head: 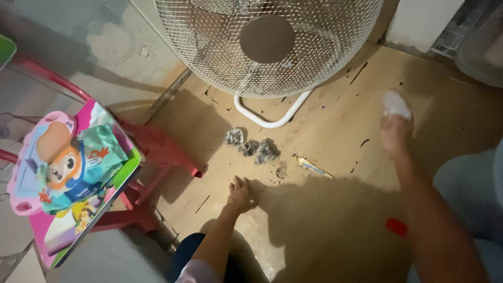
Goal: The person picks up clumps of hair and debris from the floor by hand and with a cloth, then places them into a small child's chair and a toy tablet.
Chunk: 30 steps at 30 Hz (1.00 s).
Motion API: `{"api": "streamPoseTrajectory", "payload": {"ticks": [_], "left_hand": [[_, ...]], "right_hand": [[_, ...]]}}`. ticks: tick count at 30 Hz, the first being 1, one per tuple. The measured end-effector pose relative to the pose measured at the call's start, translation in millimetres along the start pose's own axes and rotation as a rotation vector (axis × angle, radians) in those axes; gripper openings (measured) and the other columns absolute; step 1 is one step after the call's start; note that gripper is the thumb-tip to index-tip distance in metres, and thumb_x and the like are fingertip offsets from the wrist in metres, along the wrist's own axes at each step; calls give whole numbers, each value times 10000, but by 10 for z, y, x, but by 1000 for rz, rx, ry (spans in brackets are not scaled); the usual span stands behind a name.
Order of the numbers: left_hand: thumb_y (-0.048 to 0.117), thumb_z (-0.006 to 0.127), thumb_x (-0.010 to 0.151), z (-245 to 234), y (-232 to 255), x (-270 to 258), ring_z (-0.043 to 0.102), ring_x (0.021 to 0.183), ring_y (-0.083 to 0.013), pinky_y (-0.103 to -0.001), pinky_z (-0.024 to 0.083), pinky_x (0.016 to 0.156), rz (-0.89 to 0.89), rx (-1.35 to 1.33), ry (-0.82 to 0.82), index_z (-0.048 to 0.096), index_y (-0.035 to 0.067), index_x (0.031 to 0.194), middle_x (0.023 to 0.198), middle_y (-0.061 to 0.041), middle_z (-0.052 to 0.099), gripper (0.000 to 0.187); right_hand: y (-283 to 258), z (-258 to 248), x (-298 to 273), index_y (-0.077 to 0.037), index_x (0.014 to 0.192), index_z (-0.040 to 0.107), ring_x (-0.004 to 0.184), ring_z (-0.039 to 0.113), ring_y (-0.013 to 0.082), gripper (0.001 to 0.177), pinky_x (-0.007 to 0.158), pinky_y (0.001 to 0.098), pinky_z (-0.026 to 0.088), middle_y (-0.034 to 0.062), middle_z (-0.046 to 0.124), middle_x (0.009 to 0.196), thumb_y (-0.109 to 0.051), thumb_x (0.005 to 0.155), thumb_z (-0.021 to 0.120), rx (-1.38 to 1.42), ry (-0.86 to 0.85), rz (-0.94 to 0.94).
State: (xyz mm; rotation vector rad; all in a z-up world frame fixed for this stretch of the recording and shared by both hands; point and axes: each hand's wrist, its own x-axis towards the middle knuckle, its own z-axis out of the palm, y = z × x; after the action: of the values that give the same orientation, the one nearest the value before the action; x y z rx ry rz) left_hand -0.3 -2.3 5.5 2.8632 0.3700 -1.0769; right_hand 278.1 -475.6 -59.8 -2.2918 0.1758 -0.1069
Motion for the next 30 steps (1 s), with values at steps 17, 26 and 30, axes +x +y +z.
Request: {"api": "streamPoseTrajectory", "payload": {"ticks": [17, 26, 30], "left_hand": [[414, 986, 661, 266, -10, 76, 153, 1474, -585, -587, 512, 1027, -36, 40, 74, 17, 107, 1596, 1623, -345, 20, 1381], [369, 986, 660, 218, 9, 132, 149, 1484, -572, -574, 521, 1023, -75, 87, 49, 21, 129, 1610, 1644, -327, -13, 1375], [300, 984, 656, 202, 8, 80, 140, 1509, -545, -588, 520, 1027, -82, 15, 93, 63, 168, 1623, 1673, -291, -20, 1342]], "right_hand": [[-1205, 1461, -491, 81, 1215, 682, 997, 668, 345, 667, 905, 487, 579, 273, 669, 1070, -484, 1165, 331, -76, -600, -456], [-1104, 1128, -595, 71, 1168, 704, 905, 708, 270, 722, 845, 447, 625, 230, 704, 984, -504, 1150, 268, -178, -870, -228], [-1210, 468, -326, -26, 1237, 618, 774, 702, 174, 563, 720, 395, 615, 64, 715, 891, -501, 1073, 364, 516, -605, -93]]}}
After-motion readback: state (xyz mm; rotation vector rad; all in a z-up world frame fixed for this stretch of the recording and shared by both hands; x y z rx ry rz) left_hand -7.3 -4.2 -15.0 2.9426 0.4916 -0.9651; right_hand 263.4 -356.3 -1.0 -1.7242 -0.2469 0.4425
